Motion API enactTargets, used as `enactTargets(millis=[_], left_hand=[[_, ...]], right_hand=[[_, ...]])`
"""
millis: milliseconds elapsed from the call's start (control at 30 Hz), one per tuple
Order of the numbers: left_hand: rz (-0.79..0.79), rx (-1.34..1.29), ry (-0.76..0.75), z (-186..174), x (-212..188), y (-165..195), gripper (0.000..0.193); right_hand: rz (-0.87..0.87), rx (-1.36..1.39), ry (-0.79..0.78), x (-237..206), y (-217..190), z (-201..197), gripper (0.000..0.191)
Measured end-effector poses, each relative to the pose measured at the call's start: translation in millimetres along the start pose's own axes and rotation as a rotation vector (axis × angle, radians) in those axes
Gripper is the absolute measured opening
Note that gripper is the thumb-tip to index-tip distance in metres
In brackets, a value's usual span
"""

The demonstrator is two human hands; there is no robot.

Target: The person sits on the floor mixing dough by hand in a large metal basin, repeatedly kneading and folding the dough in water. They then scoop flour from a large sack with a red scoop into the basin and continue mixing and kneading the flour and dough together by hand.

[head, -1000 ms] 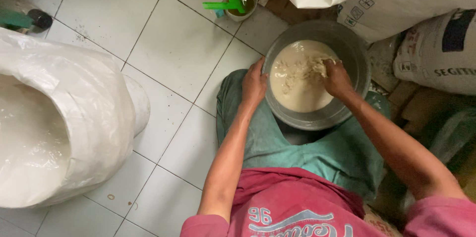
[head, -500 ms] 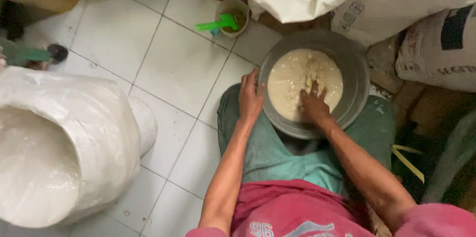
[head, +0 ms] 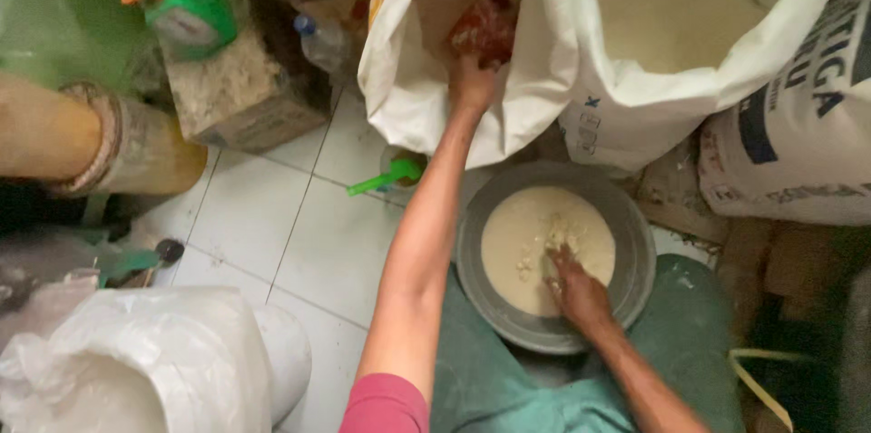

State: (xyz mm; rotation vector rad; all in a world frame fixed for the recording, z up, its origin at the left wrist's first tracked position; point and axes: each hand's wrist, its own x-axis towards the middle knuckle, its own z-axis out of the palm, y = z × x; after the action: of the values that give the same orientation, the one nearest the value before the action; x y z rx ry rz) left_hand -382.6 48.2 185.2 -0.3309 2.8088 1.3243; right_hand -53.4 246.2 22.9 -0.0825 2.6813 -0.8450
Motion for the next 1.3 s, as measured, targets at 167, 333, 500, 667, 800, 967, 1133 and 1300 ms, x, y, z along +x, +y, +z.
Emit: enactTargets(millis=[167, 333, 500, 667, 800, 967, 1133, 1300], left_hand=[[0.162, 0.174, 0.169, 48, 47, 24, 0.070], [0.191, 0.235, 0.259, 55, 62, 23, 0.071], [-0.158, -0.535, -0.240, 24, 42, -18, 0.044], [-0.168, -1.003, -0.328, -22, -4, -51, 0.019], [-0.015, -1.223, -0.500, -70, -57, -35, 0.021], [-0.152, -1.067, -0.460, -124, -164, 27, 0.027], [-0.054, -0.869, -0.401, -120, -184, 89, 0.037], [0.412, -0.281, -0.389, -14, -94, 132, 0.034]], right_hand=[[-0.002, 0.143, 0.026, -17, -1, 2, 0.059], [0.083, 0.177, -0.033, -18, 1, 7, 0.052], [-0.027, 0.178, 0.042, -7, 2, 1, 0.048], [0.151, 0.334, -0.156, 2, 1, -8, 0.046], [0.116, 0.329, -0.106, 5, 6, -3, 0.045], [-0.001, 0.302, 0.018, 5, 22, 13, 0.043], [-0.103, 0.296, 0.104, 5, 30, 27, 0.045], [-0.015, 0.317, 0.028, 6, 29, 26, 0.044]])
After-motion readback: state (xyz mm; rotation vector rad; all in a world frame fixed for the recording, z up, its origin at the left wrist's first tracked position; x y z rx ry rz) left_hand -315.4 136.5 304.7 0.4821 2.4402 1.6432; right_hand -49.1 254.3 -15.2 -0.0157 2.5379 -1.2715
